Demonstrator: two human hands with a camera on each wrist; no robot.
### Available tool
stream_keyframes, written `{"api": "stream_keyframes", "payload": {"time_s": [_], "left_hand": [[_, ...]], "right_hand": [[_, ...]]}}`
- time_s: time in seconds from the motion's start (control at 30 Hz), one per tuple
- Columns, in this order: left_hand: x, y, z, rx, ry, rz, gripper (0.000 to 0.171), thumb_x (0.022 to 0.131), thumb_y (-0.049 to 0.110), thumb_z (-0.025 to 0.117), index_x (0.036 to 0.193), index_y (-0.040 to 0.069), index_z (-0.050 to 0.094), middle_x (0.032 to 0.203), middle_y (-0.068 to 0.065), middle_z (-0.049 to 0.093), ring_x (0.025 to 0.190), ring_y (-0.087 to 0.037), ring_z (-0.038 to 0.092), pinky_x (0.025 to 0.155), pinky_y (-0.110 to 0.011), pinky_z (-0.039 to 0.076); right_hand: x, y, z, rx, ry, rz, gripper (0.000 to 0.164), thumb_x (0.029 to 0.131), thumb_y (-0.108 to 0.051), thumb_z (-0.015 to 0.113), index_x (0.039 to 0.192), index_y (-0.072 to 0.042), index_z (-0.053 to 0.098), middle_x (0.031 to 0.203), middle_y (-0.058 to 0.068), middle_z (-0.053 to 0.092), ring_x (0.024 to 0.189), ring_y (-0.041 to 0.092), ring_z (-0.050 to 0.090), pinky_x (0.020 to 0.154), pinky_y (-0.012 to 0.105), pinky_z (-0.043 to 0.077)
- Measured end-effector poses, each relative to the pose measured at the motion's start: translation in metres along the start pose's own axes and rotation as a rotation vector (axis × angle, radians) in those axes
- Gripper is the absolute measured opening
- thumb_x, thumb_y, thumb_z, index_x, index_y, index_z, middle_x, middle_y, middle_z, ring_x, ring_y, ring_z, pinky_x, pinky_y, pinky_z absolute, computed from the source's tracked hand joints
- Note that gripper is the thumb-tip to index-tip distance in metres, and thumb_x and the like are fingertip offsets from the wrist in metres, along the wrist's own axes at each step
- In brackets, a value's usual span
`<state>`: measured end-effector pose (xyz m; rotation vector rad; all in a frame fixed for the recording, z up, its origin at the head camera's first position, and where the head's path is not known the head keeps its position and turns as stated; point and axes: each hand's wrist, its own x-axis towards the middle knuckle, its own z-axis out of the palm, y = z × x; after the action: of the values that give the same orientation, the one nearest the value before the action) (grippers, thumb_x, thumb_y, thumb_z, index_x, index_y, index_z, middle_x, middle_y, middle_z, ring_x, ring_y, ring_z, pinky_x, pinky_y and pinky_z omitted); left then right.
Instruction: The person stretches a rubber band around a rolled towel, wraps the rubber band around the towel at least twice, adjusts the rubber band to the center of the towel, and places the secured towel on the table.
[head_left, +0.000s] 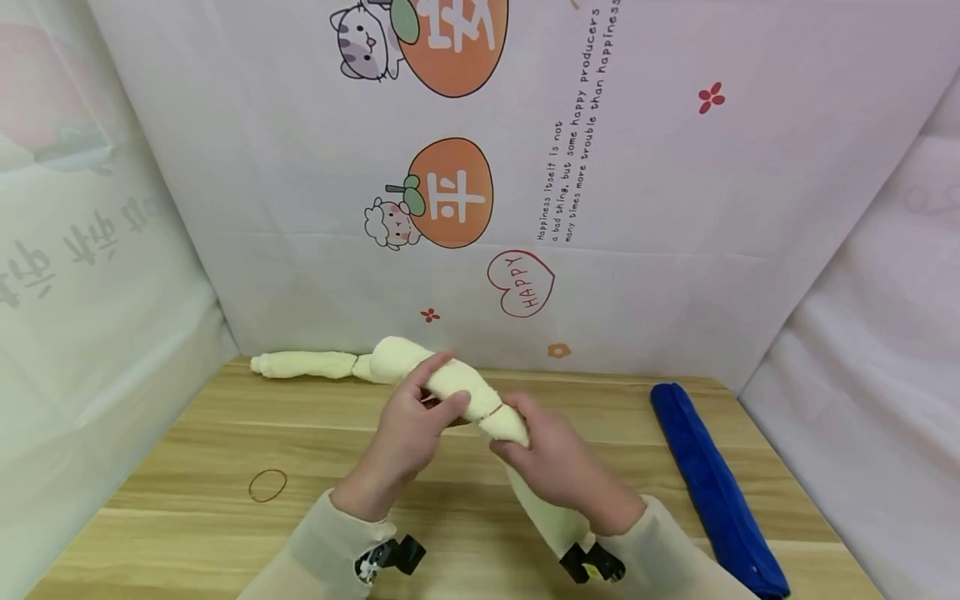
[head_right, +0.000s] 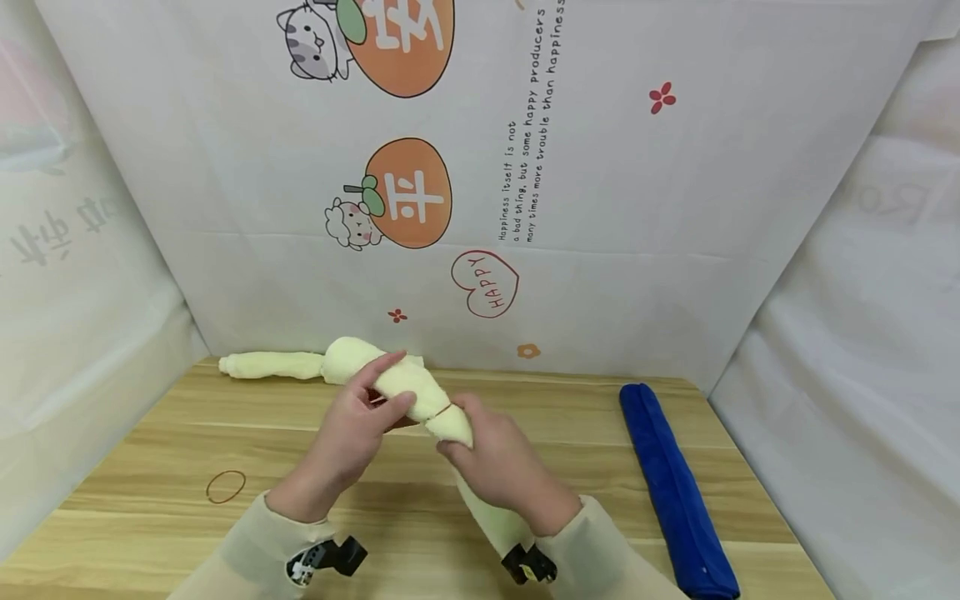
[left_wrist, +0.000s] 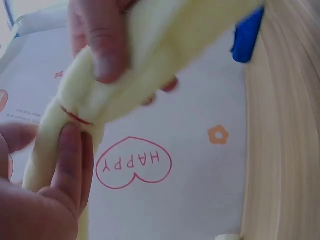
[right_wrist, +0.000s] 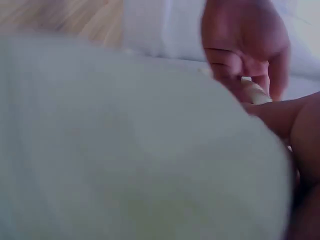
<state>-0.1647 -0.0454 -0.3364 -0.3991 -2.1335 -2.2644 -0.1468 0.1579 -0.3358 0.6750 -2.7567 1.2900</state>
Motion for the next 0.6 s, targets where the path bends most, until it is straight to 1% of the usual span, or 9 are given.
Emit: {"api": "stream_keyframes", "payload": {"time_s": [0.1, 0.17, 0.23, 0.3, 0.33, 0.4, 0.5, 0.57, 0.6], "left_hand": [[-0.001, -0.002, -0.003, 0.005, -0.144, 0.038, 0.071, 0.097, 0.01, 0.066, 0.156, 0.03, 0.032, 0.131, -0.016, 0.05, 0.11, -0.027, 0.058, 0.091, -0.037, 0.053], [-0.001, -0.003, -0.004, -0.007, -0.194, 0.06, 0.073, 0.098, 0.008, 0.065, 0.157, 0.033, 0.03, 0.13, -0.016, 0.05, 0.11, -0.028, 0.058, 0.091, -0.037, 0.052], [-0.001, -0.003, -0.003, -0.045, -0.193, 0.073, 0.07, 0.096, 0.005, 0.065, 0.155, 0.028, 0.035, 0.125, -0.019, 0.051, 0.105, -0.029, 0.059, 0.089, -0.038, 0.053], [-0.001, -0.003, -0.002, -0.075, -0.163, 0.07, 0.064, 0.095, 0.003, 0.067, 0.151, 0.022, 0.044, 0.121, -0.02, 0.051, 0.1, -0.029, 0.06, 0.085, -0.039, 0.056], [0.0, -0.003, -0.002, -0.079, -0.142, 0.065, 0.061, 0.094, 0.002, 0.068, 0.148, 0.02, 0.048, 0.119, -0.02, 0.051, 0.098, -0.028, 0.06, 0.083, -0.038, 0.056], [0.0, -0.004, -0.001, -0.06, -0.091, 0.059, 0.055, 0.092, 0.001, 0.07, 0.143, 0.016, 0.054, 0.116, -0.02, 0.053, 0.092, -0.026, 0.061, 0.078, -0.037, 0.057], [0.0, -0.005, 0.002, -0.016, -0.009, 0.054, 0.05, 0.09, 0.001, 0.072, 0.137, 0.015, 0.059, 0.111, -0.018, 0.057, 0.084, -0.025, 0.063, 0.073, -0.036, 0.058], [-0.001, -0.005, 0.004, 0.008, 0.044, 0.057, 0.048, 0.089, 0.002, 0.073, 0.134, 0.015, 0.061, 0.107, -0.018, 0.059, 0.08, -0.024, 0.064, 0.071, -0.035, 0.059], [-0.001, -0.005, 0.005, 0.006, 0.061, 0.059, 0.048, 0.089, 0.002, 0.074, 0.134, 0.014, 0.062, 0.106, -0.017, 0.059, 0.079, -0.024, 0.064, 0.07, -0.036, 0.059]], "right_hand": [[0.002, 0.004, -0.005, 0.23, -0.076, 0.048, 0.032, 0.097, -0.019, 0.067, 0.126, -0.011, 0.058, 0.095, 0.008, 0.061, 0.076, 0.021, 0.06, 0.064, 0.038, 0.054], [0.003, 0.007, -0.009, 0.396, -0.17, 0.073, 0.03, 0.099, -0.019, 0.064, 0.127, -0.009, 0.059, 0.096, 0.013, 0.061, 0.078, 0.026, 0.063, 0.065, 0.042, 0.056], [0.003, 0.01, -0.013, 0.491, -0.253, 0.095, 0.033, 0.1, -0.019, 0.062, 0.13, -0.007, 0.059, 0.097, 0.016, 0.062, 0.078, 0.028, 0.065, 0.067, 0.042, 0.058], [0.004, 0.011, -0.015, 0.512, -0.297, 0.115, 0.036, 0.1, -0.02, 0.062, 0.133, -0.006, 0.057, 0.098, 0.018, 0.063, 0.08, 0.029, 0.066, 0.069, 0.043, 0.058], [0.004, 0.011, -0.015, 0.479, -0.285, 0.122, 0.038, 0.1, -0.022, 0.062, 0.135, -0.007, 0.057, 0.1, 0.016, 0.064, 0.082, 0.028, 0.066, 0.07, 0.042, 0.057], [0.003, 0.009, -0.014, 0.342, -0.205, 0.114, 0.042, 0.098, -0.027, 0.065, 0.136, -0.011, 0.055, 0.105, 0.01, 0.065, 0.087, 0.023, 0.064, 0.072, 0.04, 0.056], [0.0, 0.001, -0.008, 0.065, -0.022, -0.008, 0.04, 0.094, -0.027, 0.071, 0.129, -0.012, 0.058, 0.11, 0.002, 0.065, 0.097, 0.019, 0.062, 0.081, 0.041, 0.053], [-0.002, -0.003, -0.004, -0.109, 0.087, -0.103, 0.046, 0.09, -0.027, 0.077, 0.128, -0.011, 0.058, 0.112, -0.002, 0.065, 0.1, 0.015, 0.061, 0.084, 0.039, 0.052], [-0.003, -0.005, -0.001, -0.172, 0.118, -0.136, 0.05, 0.088, -0.026, 0.079, 0.129, -0.009, 0.057, 0.111, -0.003, 0.065, 0.098, 0.014, 0.061, 0.084, 0.038, 0.052]]}}
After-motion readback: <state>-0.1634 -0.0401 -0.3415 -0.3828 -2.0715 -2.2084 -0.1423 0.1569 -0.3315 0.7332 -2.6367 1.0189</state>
